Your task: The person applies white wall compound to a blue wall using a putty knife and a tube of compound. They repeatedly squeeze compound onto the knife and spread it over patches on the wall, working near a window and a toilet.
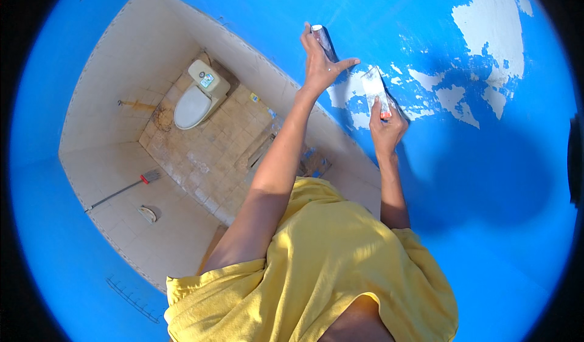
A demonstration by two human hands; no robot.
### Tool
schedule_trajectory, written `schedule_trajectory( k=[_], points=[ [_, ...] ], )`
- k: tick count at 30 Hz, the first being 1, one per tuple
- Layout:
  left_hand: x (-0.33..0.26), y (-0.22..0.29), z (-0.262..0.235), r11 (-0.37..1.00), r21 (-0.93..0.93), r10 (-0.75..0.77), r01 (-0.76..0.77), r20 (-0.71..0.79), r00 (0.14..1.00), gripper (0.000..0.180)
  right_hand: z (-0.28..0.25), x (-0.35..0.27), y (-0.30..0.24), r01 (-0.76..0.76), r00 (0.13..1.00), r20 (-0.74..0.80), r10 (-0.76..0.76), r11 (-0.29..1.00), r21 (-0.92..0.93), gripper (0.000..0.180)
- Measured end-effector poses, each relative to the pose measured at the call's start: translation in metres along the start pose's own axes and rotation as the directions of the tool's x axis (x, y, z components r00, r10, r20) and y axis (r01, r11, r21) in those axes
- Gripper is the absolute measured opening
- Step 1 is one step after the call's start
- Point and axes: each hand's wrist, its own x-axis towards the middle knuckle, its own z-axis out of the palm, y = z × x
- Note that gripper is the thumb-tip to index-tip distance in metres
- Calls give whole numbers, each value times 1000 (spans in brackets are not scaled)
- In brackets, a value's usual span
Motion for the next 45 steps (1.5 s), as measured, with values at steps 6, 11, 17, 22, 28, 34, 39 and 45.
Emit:
schedule_trajectory(
  k=[6, 11, 17, 22, 28, 34, 39, 45],
  points=[
    [1, 0, -1, 999, 44, 18, -17, -3, 1000, 135, 3, 0, 1, -26, 1000, -14, 27, 999, 37, 12],
    [1, 1, -2, 1000, 22, -18, 17, 11, 1000, 135, 1, 1, -1, 5, 1000, -8, -5, 1000, -4, 12],
    [1, 1, -2, 999, -31, -19, 19, 23, 1000, 134, 1, 4, -2, 39, 997, 62, -37, 999, -36, 12],
    [2, 0, -2, 999, 25, 37, -37, -15, 999, 134, -1, 6, -2, 41, 999, -9, -41, 999, -22, 13],
    [0, 0, -2, 1000, 13, -1, 1, 5, 1000, 135, -1, 6, -3, 12, 999, 42, -11, 999, -36, 13],
    [0, 2, -2, 1000, 15, -6, 6, -3, 1000, 136, -2, 6, -5, 29, 995, 100, -23, 998, -60, 13],
    [0, 2, -2, 1000, 20, -8, 8, -9, 1000, 136, -3, 5, -5, 21, 1000, 4, -21, 1000, 18, 12],
    [1, 0, -1, 999, 47, 25, -24, -18, 1000, 137, -1, 4, -3, 17, 999, 28, -17, 1000, -2, 12]
  ],
)
